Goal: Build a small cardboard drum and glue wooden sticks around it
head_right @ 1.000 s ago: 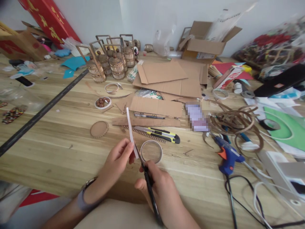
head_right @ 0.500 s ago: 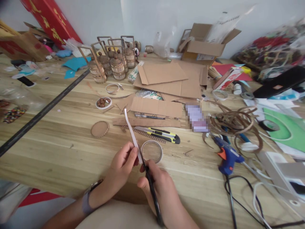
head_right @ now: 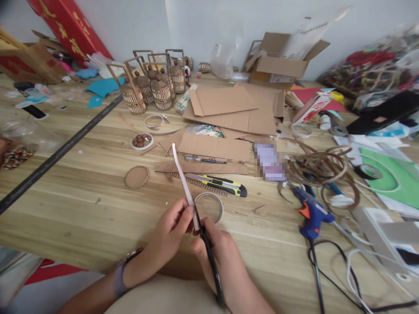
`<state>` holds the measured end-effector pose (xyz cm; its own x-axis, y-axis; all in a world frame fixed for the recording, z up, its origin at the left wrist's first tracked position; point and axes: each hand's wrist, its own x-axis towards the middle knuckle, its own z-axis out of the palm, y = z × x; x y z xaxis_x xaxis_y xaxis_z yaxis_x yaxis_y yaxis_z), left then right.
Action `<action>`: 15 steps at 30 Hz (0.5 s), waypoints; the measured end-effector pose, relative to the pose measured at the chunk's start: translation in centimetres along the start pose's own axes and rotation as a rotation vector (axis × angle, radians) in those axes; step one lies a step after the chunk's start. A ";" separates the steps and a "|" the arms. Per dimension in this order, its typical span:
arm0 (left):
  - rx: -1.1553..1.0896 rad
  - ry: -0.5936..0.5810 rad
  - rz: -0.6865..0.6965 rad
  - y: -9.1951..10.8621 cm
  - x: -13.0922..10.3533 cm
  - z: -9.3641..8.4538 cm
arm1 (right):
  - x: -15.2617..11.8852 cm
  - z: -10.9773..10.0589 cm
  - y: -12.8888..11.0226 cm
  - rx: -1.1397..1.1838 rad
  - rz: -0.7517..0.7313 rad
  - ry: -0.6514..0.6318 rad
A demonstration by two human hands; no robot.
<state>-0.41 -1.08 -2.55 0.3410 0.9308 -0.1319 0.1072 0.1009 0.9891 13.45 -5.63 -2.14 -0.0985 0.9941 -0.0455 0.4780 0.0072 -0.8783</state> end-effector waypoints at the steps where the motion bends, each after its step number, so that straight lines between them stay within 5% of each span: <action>1: 0.000 0.001 -0.001 0.0 0.0 0.0 | 0.0 0.0 0.1 0.005 0.016 -0.003; 8: -0.056 -0.019 -0.030 0.1 0.1 -0.3 | -0.7 0.0 0.8 0.015 0.076 -0.029; 15: -0.063 0.097 -0.083 0.1 0.9 -0.9 | -0.8 0.0 0.5 -0.053 0.045 -0.038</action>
<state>-0.93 0.08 -2.49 0.2408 0.9478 -0.2090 0.0715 0.1975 0.9777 13.83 -6.44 -2.57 -0.1085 0.9887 -0.1038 0.5281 -0.0312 -0.8486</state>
